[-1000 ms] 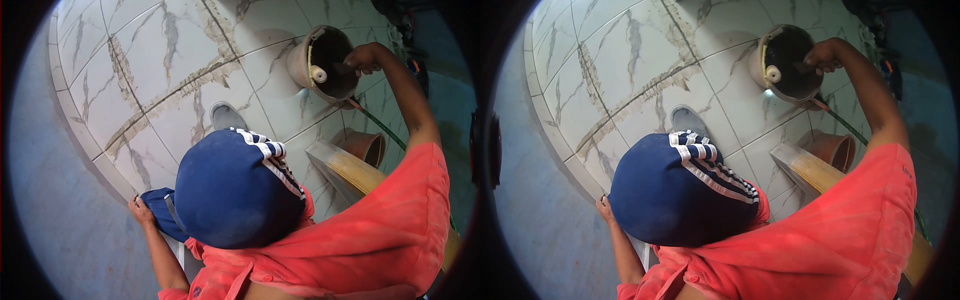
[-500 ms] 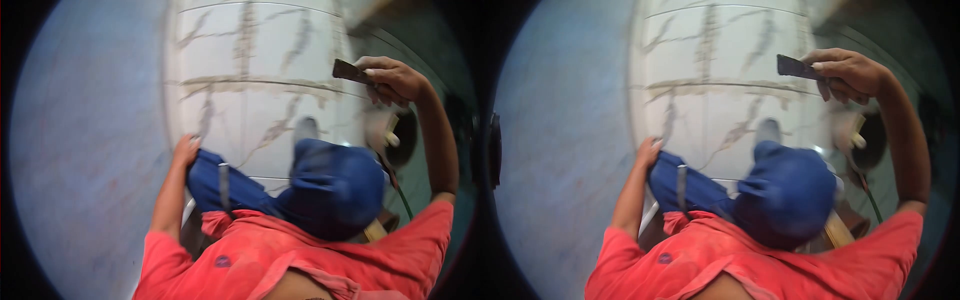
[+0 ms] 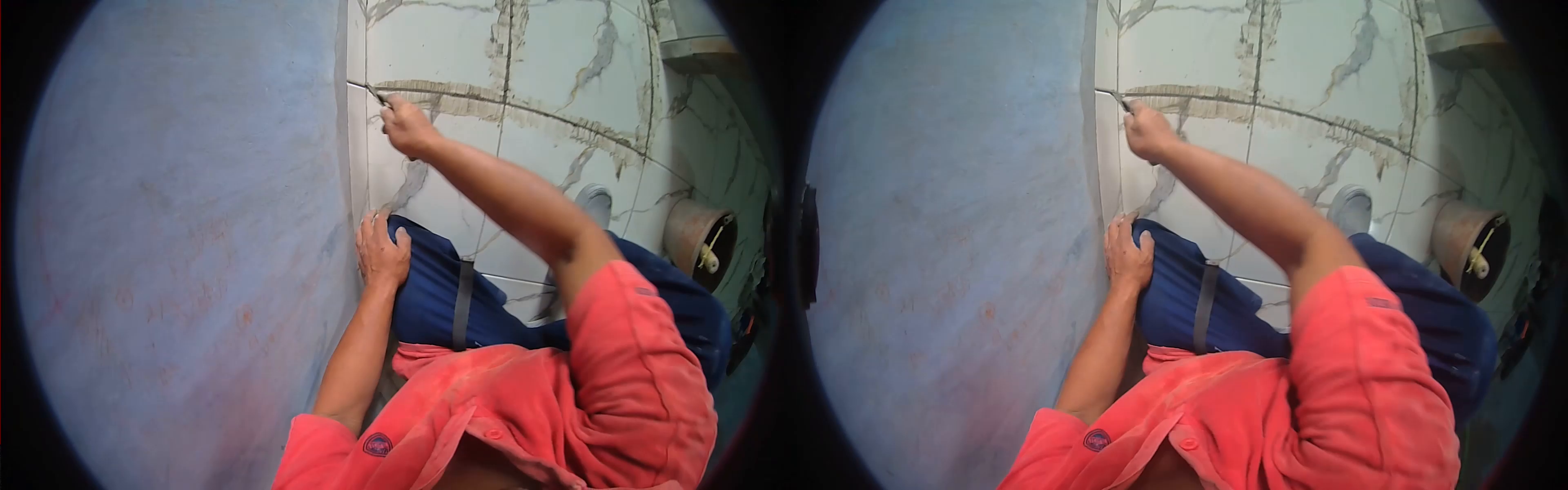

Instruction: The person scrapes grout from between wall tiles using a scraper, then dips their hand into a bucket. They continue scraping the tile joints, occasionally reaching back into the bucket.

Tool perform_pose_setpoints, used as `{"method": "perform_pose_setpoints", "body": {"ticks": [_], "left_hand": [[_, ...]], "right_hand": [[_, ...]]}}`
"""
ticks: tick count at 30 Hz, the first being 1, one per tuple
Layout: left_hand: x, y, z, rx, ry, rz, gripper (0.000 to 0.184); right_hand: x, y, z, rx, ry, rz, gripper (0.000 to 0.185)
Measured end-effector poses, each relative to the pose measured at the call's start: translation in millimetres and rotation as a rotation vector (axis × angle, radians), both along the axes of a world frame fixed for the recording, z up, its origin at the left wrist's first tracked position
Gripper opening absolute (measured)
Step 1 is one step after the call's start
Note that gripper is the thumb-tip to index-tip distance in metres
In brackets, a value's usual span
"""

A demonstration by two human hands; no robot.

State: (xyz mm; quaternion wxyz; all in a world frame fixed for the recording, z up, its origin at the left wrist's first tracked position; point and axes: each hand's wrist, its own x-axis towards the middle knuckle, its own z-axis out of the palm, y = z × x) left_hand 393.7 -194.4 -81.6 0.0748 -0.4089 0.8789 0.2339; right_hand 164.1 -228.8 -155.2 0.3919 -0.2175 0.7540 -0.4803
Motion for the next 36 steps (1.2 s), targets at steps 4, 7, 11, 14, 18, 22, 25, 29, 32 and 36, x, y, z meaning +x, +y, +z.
{"method": "perform_pose_setpoints", "body": {"ticks": [4,7,11,14,18,22,25,29,32,36], "left_hand": [[-0.2,-15.0,0.5,0.098,0.048,-0.041,0.044],[4.2,-17.2,-5.2,0.107,0.132,-0.022,0.042],[7.2,-22.2,-6.0,0.152,0.168,0.046,0.042],[6.5,-23.7,-7.2,0.141,0.178,0.063,0.042],[9.0,-21.6,-6.4,0.113,0.166,0.056,0.043],[7.2,-21.2,-6.9,0.156,0.178,0.062,0.043],[1.9,-21.0,-2.9,0.141,0.149,0.028,0.042],[-0.4,-21.7,-7.8,0.175,0.136,0.018,0.041],[2.0,-20.0,-7.5,0.181,0.136,0.013,0.040],[6.6,-23.6,-12.8,0.199,0.138,0.028,0.040]], "right_hand": [[48.4,-48.7,-36.7,-0.033,0.002,-0.297,0.038],[57.3,-62.0,-28.3,-0.031,-0.024,-0.416,0.041],[62.5,-65.2,-14.6,-0.027,-0.065,-0.494,0.043],[63.1,-65.5,-18.8,-0.032,-0.069,-0.466,0.043],[66.4,-63.4,-18.7,-0.090,-0.012,-0.443,0.043],[58.7,-62.5,-15.8,-0.036,0.002,-0.356,0.047],[54.6,-59.4,-20.8,-0.027,0.021,-0.293,0.048],[51.3,-48.0,-28.4,-0.070,0.038,-0.248,0.048],[46.6,-31.7,-26.8,-0.085,-0.012,-0.169,0.048],[35.2,-17.0,-32.4,-0.161,-0.103,-0.149,0.045]]}}
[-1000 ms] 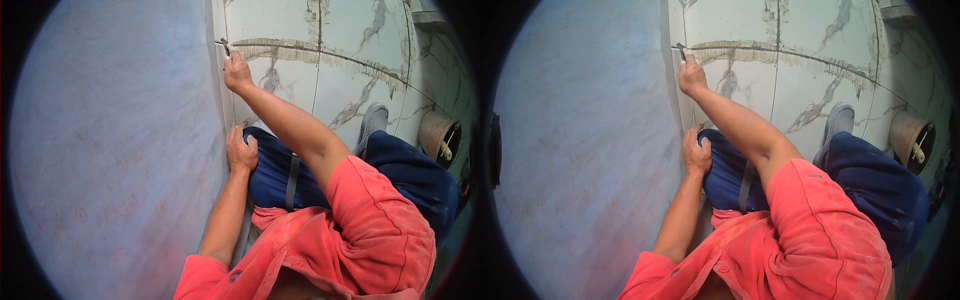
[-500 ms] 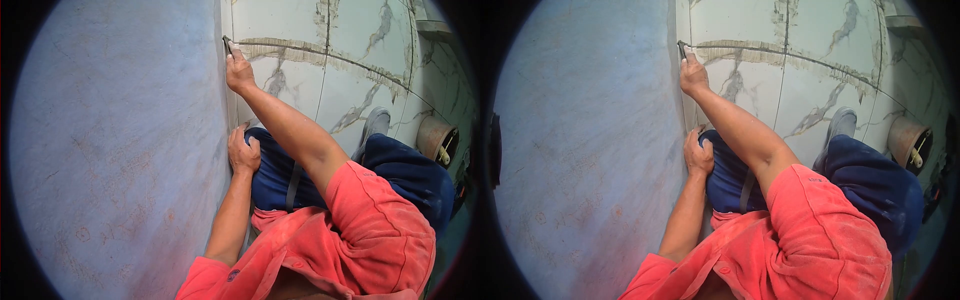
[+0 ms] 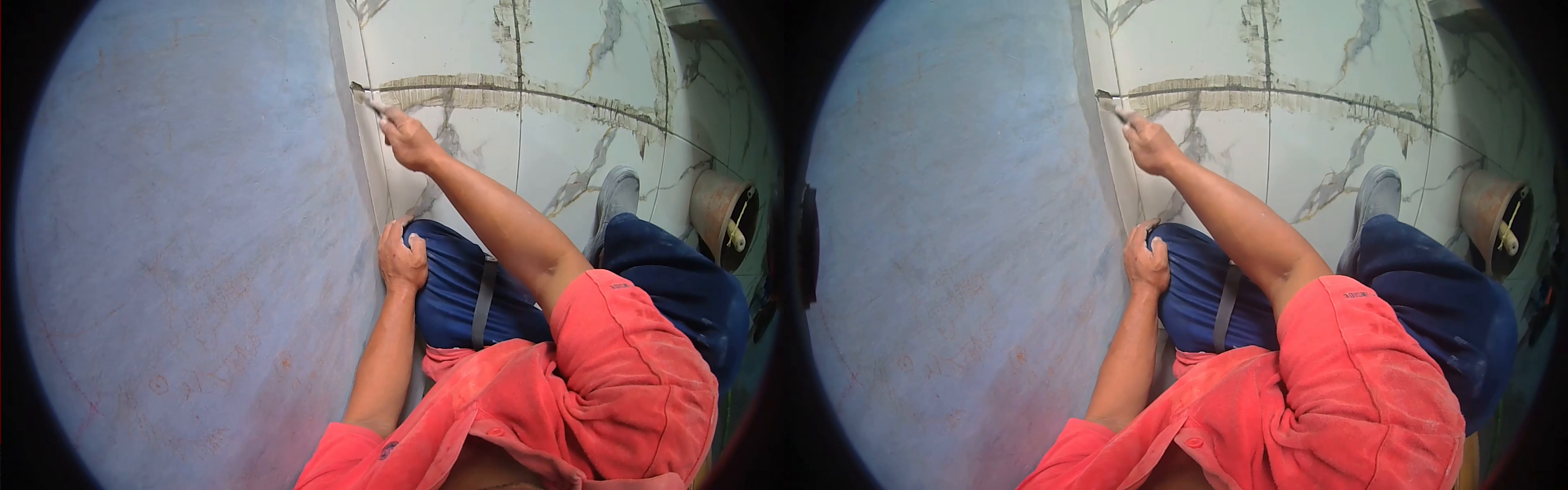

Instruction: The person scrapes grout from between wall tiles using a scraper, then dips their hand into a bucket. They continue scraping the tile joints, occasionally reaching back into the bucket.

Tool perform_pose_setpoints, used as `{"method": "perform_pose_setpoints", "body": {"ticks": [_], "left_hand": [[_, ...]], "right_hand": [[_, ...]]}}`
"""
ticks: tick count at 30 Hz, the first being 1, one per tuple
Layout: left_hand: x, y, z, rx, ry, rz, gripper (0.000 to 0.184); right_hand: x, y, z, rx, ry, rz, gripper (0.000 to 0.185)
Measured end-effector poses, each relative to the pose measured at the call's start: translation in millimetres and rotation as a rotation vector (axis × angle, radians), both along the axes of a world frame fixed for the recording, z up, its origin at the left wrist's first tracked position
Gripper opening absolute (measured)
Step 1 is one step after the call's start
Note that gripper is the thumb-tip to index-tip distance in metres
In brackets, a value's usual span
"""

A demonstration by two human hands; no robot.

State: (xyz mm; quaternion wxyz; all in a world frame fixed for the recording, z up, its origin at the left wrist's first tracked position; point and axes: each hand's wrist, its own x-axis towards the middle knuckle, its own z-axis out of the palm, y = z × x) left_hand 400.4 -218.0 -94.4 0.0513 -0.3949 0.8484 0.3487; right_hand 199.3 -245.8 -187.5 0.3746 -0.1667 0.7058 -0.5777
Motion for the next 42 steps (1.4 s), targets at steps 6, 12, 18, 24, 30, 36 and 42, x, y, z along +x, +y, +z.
{"method": "perform_pose_setpoints", "body": {"ticks": [6,12,18,24,30,36,42], "left_hand": [[-0.9,-0.4,5.4,0.054,-0.038,0.024,0.040],[-1.3,-8.0,-7.7,0.146,-0.137,0.162,0.042],[-2.0,-16.3,-18.6,0.236,-0.145,0.231,0.043],[-4.2,-16.2,-12.0,0.200,-0.148,0.199,0.043],[-11.2,-15.6,-5.8,0.230,-0.192,0.227,0.045],[-13.1,-16.3,-14.2,0.207,-0.119,0.222,0.042],[-9.9,-17.2,-11.7,0.249,-0.113,0.247,0.042]], "right_hand": [[-8.8,-34.8,7.8,-0.045,-0.018,-0.123,0.043],[15.8,-13.5,-1.6,-0.076,0.004,-0.179,0.044],[4.6,-37.1,-24.6,-0.035,-0.049,-0.270,0.044],[21.2,-50.4,-36.4,0.048,-0.035,-0.299,0.045],[21.2,-44.6,-34.4,0.026,0.106,-0.255,0.048],[24.4,-29.5,-26.1,0.104,-0.009,-0.116,0.048],[24.0,6.2,-21.3,0.068,-0.075,-0.040,0.047]]}}
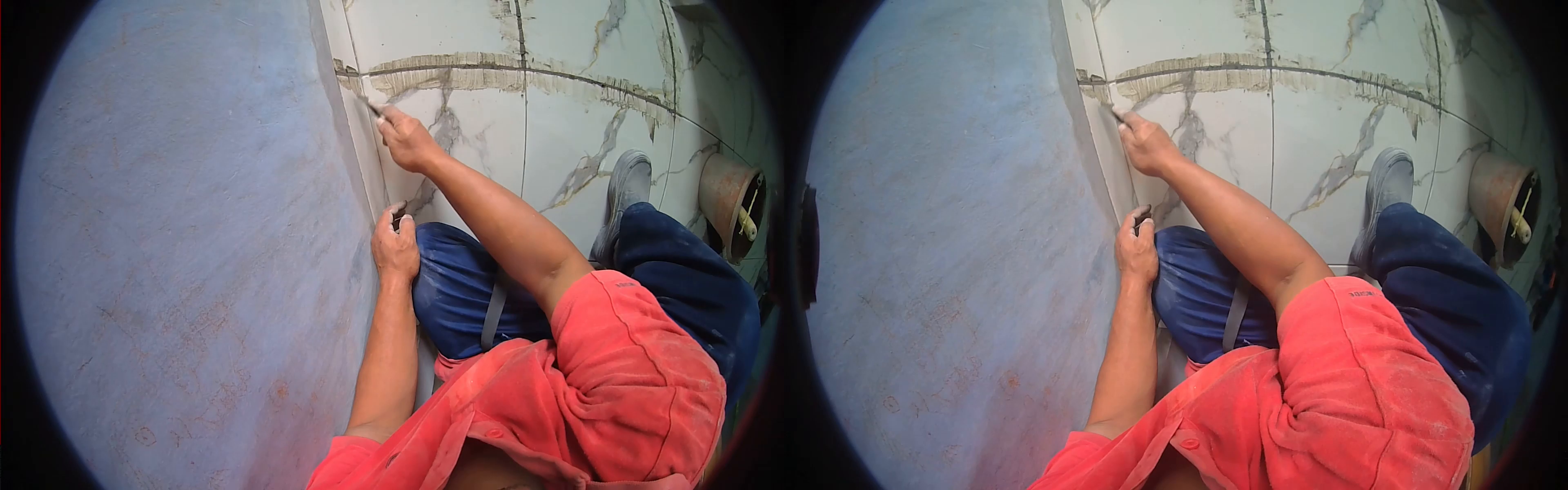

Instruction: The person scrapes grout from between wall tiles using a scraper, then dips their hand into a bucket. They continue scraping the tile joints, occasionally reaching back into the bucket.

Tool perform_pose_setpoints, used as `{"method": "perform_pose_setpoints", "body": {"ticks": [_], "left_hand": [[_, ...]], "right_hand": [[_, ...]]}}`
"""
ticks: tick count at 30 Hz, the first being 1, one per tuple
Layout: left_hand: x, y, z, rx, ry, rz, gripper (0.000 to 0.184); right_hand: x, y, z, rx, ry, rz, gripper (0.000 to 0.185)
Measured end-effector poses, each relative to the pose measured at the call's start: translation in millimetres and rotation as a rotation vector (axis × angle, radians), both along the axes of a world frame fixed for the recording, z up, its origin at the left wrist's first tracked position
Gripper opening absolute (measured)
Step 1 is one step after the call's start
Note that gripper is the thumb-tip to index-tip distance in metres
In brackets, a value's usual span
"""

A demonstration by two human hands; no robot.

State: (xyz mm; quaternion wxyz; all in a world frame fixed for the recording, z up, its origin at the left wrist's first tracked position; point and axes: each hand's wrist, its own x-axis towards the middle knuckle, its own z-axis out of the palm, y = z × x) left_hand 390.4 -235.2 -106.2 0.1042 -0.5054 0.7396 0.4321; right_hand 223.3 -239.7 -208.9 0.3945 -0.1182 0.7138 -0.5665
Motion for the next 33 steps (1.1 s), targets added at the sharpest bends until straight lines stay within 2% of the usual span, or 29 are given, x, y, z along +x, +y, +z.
{"method": "perform_pose_setpoints", "body": {"ticks": [1,2,3,4,5,6,7,9,12,15,19,21,23,24,27,33], "left_hand": [[0.7,0.0,-0.5,0.002,-0.007,0.001,0.042],[2.1,0.3,-0.3,0.015,-0.005,0.005,0.042],[0.8,-1.0,1.0,0.024,0.000,0.007,0.042],[-0.4,-2.7,0.1,0.018,0.005,0.005,0.042],[0.9,-2.2,0.9,0.019,-0.010,0.003,0.042],[0.0,-1.9,2.0,0.020,-0.022,0.004,0.041],[-1.2,-0.7,2.9,0.016,-0.015,0.009,0.041],[-1.5,-0.2,4.5,0.015,-0.030,0.002,0.041],[3.3,-0.5,-2.6,-0.010,0.022,0.004,0.042],[7.0,-1.5,-9.4,-0.001,0.042,0.017,0.041],[2.1,-1.8,-3.1,0.030,0.007,0.030,0.041],[2.4,-2.2,-1.4,0.032,0.006,0.012,0.041],[0.4,-0.8,1.2,0.034,0.003,0.028,0.041],[-0.5,-0.9,2.7,0.036,0.003,0.048,0.041],[0.9,-1.7,-0.3,0.015,0.015,0.026,0.041],[0.9,-1.2,-5.6,0.016,0.044,0.028,0.042]], "right_hand": [[-3.9,0.6,1.0,-0.022,0.025,-0.033,0.047],[-15.8,-6.7,0.0,0.103,-0.060,0.018,0.045],[-22.5,-15.1,4.8,0.102,-0.068,0.018,0.045],[-31.1,-25.2,11.7,0.070,-0.128,-0.066,0.045],[-37.2,-30.8,19.2,0.039,-0.192,-0.147,0.044],[-46.9,-30.4,42.0,0.063,-0.365,-0.074,0.045],[-43.7,-35.7,31.2,0.059,-0.357,-0.069,0.045],[-31.6,-49.5,8.6,0.007,-0.020,-0.143,0.046],[-15.2,-49.3,0.0,-0.012,0.069,-0.180,0.047],[0.4,-35.4,-16.4,0.016,0.092,-0.135,0.046],[-15.8,-4.2,8.4,-0.019,0.005,0.009,0.046],[-26.6,-16.9,8.6,-0.006,-0.040,-0.023,0.045],[-42.7,-36.0,17.8,-0.002,-0.246,-0.119,0.045],[-40.2,-48.2,-1.3,-0.014,-0.047,-0.146,0.047],[-25.2,-61.7,-7.0,0.022,0.104,-0.174,0.049],[-18.2,-49.2,0.2,0.037,0.067,-0.076,0.050]]}}
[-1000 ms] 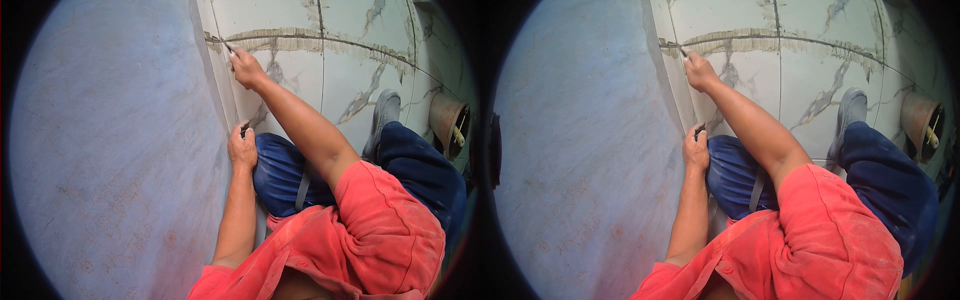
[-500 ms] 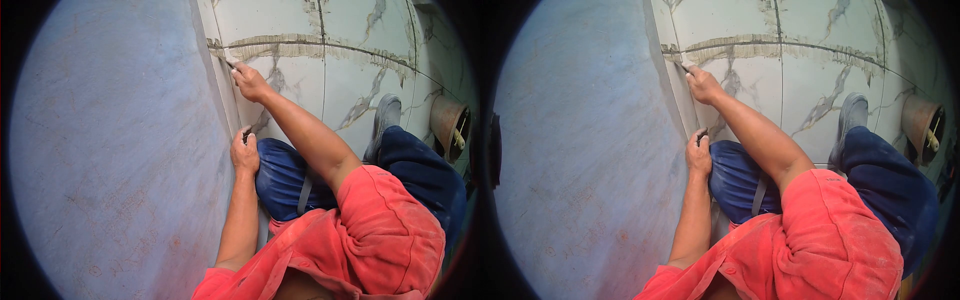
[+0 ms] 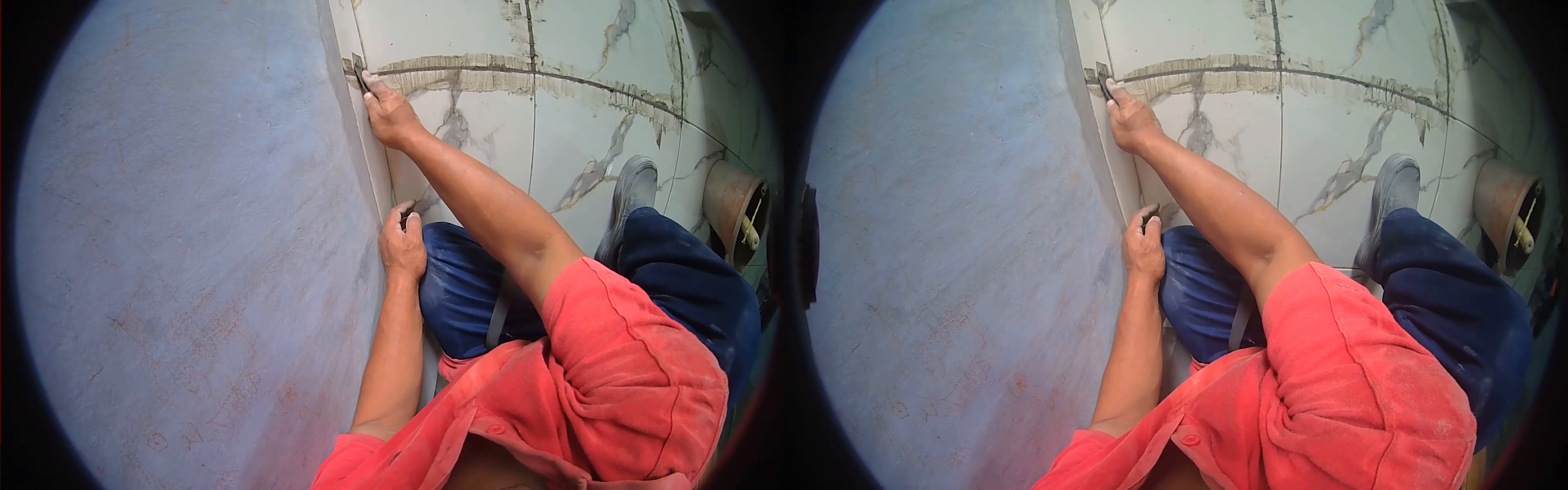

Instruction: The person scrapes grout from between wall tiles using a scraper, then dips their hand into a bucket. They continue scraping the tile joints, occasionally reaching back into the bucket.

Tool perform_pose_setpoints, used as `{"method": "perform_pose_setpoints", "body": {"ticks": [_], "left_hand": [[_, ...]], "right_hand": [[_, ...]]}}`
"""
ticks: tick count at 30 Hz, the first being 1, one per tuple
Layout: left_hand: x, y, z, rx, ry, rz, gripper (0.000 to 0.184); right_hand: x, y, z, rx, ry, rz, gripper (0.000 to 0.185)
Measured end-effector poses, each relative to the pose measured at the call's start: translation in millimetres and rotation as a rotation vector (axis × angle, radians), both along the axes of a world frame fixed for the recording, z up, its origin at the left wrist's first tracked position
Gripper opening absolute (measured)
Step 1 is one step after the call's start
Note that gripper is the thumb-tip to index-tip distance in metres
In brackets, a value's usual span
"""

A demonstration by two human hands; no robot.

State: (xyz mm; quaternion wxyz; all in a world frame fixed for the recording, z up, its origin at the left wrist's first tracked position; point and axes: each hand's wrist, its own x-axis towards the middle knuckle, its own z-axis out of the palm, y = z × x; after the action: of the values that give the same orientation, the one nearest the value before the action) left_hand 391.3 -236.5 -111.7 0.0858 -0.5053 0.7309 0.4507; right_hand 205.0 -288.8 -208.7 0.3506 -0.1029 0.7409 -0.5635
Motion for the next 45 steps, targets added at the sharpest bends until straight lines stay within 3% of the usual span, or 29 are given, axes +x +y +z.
{"method": "perform_pose_setpoints", "body": {"ticks": [7,10,14,19,22,27,30,34,38,40,42,45], "left_hand": [[0.6,-1.7,-2.8,0.048,-0.005,0.004,0.042],[4.5,-0.9,0.7,0.044,-0.014,0.022,0.042],[1.8,-1.8,1.1,0.017,-0.005,0.013,0.041],[4.0,-1.1,-3.3,0.007,0.014,0.011,0.041],[2.3,-1.9,-1.6,0.051,0.000,0.051,0.041],[4.6,-1.5,-3.1,0.017,-0.001,0.017,0.041],[-1.3,-2.0,4.3,0.025,-0.012,0.013,0.041],[-0.4,-2.7,1.3,0.040,-0.008,0.031,0.042],[5.2,-1.0,-2.2,0.034,0.000,0.021,0.042],[3.5,-3.0,-1.7,0.024,-0.001,0.016,0.042],[2.0,-2.4,0.4,0.025,0.007,0.006,0.041],[3.9,-1.4,-3.7,0.056,0.019,0.057,0.041]], "right_hand": [[4.6,45.1,6.4,0.041,0.056,0.217,0.046],[-8.7,43.4,-0.5,-0.079,0.121,0.093,0.045],[-25.1,2.3,10.8,-0.056,0.013,-0.035,0.042],[20.5,20.6,22.4,-0.060,0.063,0.002,0.046],[14.6,42.4,19.3,-0.070,-0.047,0.062,0.045],[-20.3,2.9,16.4,-0.097,0.064,-0.053,0.046],[4.2,4.2,30.3,-0.146,0.031,-0.072,0.046],[5.7,45.0,37.2,-0.115,-0.055,0.143,0.045],[-39.9,30.6,47.4,-0.079,-0.121,0.080,0.045],[-32.8,18.7,34.6,-0.100,-0.101,0.057,0.046],[-4.2,12.2,5.6,-0.239,0.156,-0.039,0.045],[14.0,45.9,17.9,-0.205,-0.045,0.028,0.046]]}}
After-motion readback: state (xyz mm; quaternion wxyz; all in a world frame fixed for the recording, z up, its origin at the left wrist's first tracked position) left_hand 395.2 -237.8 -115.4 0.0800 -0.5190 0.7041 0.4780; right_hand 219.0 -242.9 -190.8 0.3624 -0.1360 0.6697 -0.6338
